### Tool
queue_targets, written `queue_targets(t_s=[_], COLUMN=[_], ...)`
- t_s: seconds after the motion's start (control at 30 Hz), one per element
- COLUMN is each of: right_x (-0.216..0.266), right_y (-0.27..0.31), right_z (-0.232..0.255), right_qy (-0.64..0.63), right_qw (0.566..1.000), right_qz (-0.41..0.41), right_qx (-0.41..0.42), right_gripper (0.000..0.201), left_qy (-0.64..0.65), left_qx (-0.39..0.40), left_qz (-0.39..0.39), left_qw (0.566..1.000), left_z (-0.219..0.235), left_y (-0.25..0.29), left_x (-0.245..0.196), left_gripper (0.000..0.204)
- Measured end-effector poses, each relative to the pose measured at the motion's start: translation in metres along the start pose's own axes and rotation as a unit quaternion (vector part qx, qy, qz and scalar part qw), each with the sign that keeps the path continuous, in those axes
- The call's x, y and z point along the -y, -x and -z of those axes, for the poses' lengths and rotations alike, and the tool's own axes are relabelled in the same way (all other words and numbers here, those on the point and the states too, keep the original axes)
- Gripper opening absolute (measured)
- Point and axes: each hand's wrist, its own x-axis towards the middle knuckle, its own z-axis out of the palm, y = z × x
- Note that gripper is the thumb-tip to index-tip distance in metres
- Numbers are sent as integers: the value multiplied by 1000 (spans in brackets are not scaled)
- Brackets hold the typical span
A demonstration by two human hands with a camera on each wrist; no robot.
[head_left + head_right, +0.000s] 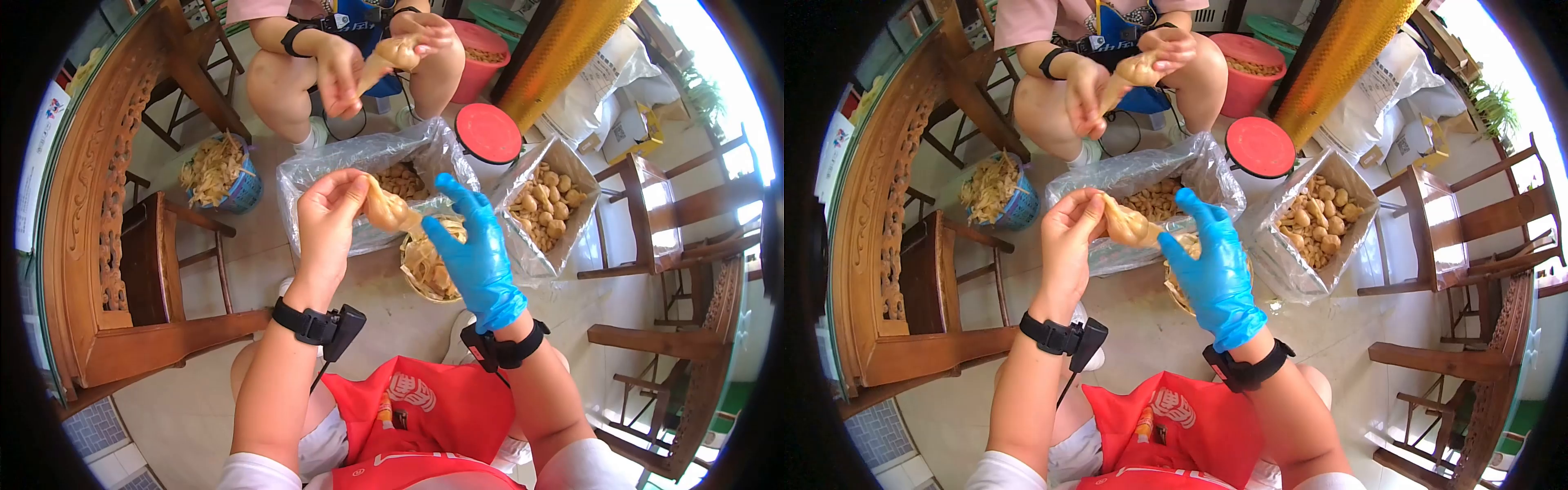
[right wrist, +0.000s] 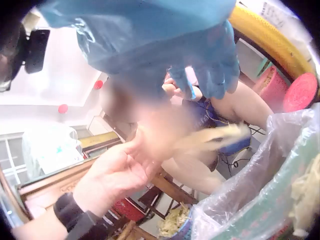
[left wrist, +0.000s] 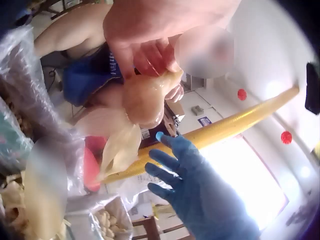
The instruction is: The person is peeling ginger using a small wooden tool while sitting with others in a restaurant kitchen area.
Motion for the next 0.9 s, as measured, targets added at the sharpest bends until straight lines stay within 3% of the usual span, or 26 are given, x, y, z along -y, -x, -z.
queue_targets(t_s=[0.07, 0.2, 0.27, 0.33, 0.4, 0.53, 0.6, 0.63, 0.7, 0.73, 0.8, 0.87, 0.9], right_x=[1, -3, 5, 14, 19, 10, 0, -2, -6, -8, -10, 2, 5], right_y=[0, -2, -4, -3, -1, 0, -3, -4, -9, -10, -7, -4, -4], right_z=[0, 1, 2, 7, 10, 2, -3, -3, 1, 2, -2, -3, -2], right_qy=[13, -95, -167, -137, -64, -47, -94, -45, -85, -126, -100, -25, -69], right_qw=[999, 987, 968, 969, 970, 985, 985, 991, 985, 976, 985, 994, 989], right_qz=[8, -28, 24, 25, -51, -57, -141, -116, -147, -177, -131, -108, -128], right_qx=[43, 128, 187, 202, 228, 155, 13, -43, -41, -35, -46, -11, 11], right_gripper=[51, 58, 60, 66, 64, 60, 54, 50, 48, 47, 48, 49, 45], left_qy=[-100, -93, -84, -76, -65, -90, -246, -246, -326, -327, -321, -341, -364], left_qx=[69, 173, 202, 232, 263, 277, 215, 218, 286, 287, 277, 248, 233], left_qz=[-31, -66, -56, -47, -5, -30, -151, -152, -119, -119, -103, -114, -95], left_qw=[992, 978, 974, 969, 963, 956, 933, 932, 893, 893, 900, 900, 897], left_z=[-2, -7, -7, -7, -8, -12, -17, -17, -15, -16, -24, -26, -24], left_y=[0, 1, 1, 1, 3, 1, 4, 6, 12, 15, 23, 27, 26], left_x=[-2, -5, -7, -8, -7, -1, -4, -6, -8, -6, 1, 3, 2], left_gripper=[15, 13, 13, 12, 14, 22, 42, 42, 61, 61, 70, 66, 62])
